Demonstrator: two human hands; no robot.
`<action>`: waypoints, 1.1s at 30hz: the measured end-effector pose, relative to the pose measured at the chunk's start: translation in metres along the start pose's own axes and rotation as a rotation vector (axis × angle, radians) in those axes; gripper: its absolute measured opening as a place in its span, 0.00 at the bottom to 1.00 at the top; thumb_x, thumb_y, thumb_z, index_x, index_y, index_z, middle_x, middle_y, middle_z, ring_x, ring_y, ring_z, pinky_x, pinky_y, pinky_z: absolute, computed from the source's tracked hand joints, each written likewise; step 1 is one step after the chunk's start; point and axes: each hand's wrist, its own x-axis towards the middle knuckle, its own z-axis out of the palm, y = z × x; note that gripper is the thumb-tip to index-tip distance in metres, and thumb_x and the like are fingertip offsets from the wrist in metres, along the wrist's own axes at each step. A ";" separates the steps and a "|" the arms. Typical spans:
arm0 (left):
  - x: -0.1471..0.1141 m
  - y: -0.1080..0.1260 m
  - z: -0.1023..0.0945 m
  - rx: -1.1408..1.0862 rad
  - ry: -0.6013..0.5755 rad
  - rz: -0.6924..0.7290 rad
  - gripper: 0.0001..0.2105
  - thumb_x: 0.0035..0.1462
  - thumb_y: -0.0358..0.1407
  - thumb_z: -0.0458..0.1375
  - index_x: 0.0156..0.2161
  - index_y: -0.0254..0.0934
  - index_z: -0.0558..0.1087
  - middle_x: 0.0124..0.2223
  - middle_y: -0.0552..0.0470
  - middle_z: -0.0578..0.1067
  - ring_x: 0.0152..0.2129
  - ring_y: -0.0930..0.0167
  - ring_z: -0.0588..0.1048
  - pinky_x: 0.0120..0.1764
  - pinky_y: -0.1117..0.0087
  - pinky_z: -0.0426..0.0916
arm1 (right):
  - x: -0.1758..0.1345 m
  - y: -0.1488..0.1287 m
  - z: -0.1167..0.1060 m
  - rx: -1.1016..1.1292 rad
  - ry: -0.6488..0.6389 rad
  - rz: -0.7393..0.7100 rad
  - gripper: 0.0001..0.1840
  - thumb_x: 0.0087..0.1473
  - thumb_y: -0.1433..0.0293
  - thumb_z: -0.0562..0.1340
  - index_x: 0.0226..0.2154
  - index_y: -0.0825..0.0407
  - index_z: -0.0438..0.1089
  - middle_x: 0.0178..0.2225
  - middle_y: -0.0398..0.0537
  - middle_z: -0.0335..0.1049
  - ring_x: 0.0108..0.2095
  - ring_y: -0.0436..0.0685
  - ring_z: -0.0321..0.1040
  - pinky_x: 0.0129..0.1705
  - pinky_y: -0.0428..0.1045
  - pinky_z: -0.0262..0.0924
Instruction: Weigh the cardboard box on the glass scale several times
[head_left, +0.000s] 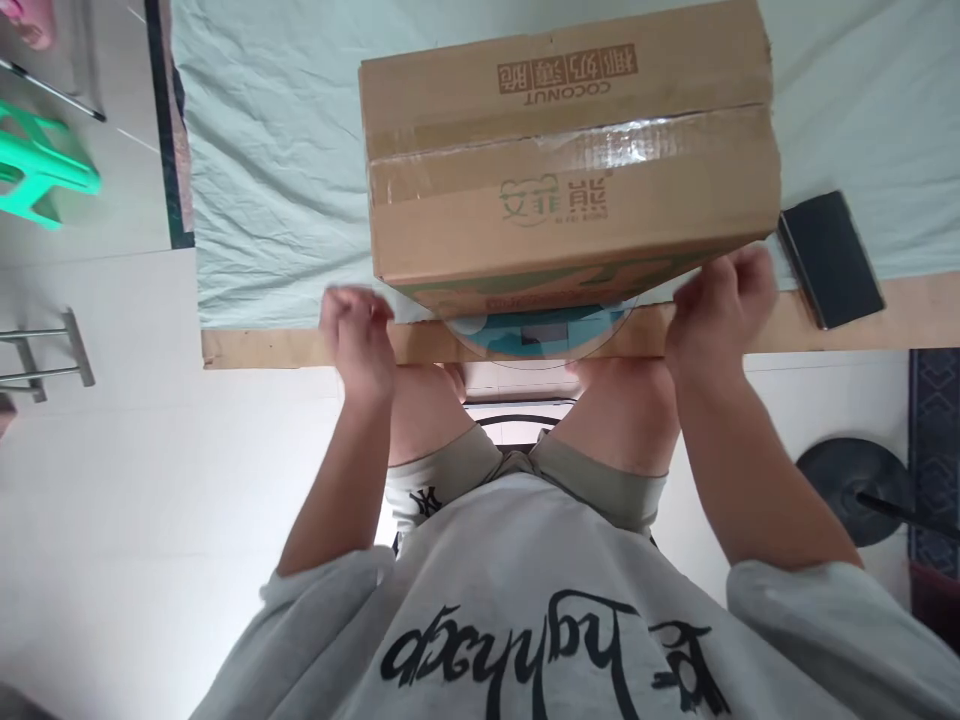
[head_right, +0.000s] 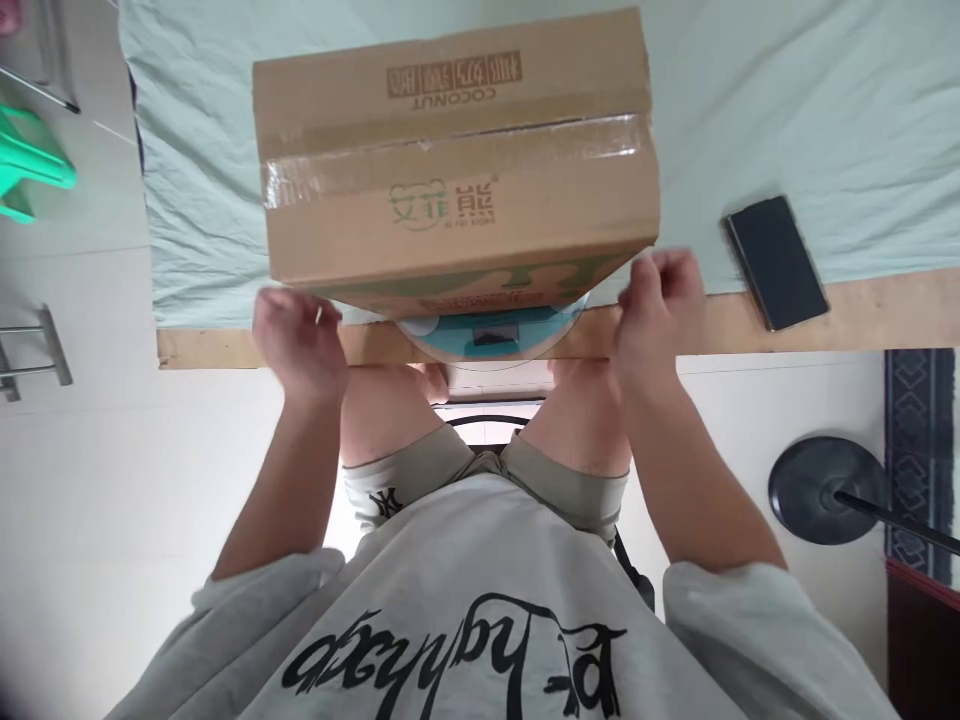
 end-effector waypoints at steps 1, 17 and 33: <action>-0.021 -0.001 -0.021 0.080 -0.021 -0.034 0.16 0.49 0.37 0.56 0.23 0.33 0.52 0.23 0.57 0.56 0.22 0.81 0.60 0.29 0.77 0.58 | -0.018 0.004 -0.014 -0.019 0.056 0.027 0.19 0.55 0.67 0.54 0.25 0.55 0.40 0.20 0.38 0.37 0.19 0.39 0.41 0.21 0.39 0.43; -0.108 -0.032 -0.080 0.815 -0.486 -0.869 0.14 0.35 0.40 0.49 0.16 0.35 0.48 0.18 0.57 0.45 0.16 0.83 0.46 0.21 0.77 0.40 | -0.132 0.052 -0.086 -0.487 -0.759 0.654 0.27 0.45 0.58 0.57 0.18 0.57 0.38 0.16 0.38 0.34 0.20 0.37 0.34 0.21 0.37 0.32; -0.111 -0.030 -0.088 0.788 -0.450 -0.829 0.14 0.35 0.41 0.48 0.15 0.35 0.47 0.18 0.56 0.45 0.17 0.83 0.46 0.22 0.76 0.40 | -0.132 0.043 -0.079 -0.478 -0.778 0.725 0.30 0.46 0.45 0.57 0.25 0.59 0.63 0.23 0.46 0.57 0.25 0.42 0.50 0.27 0.41 0.46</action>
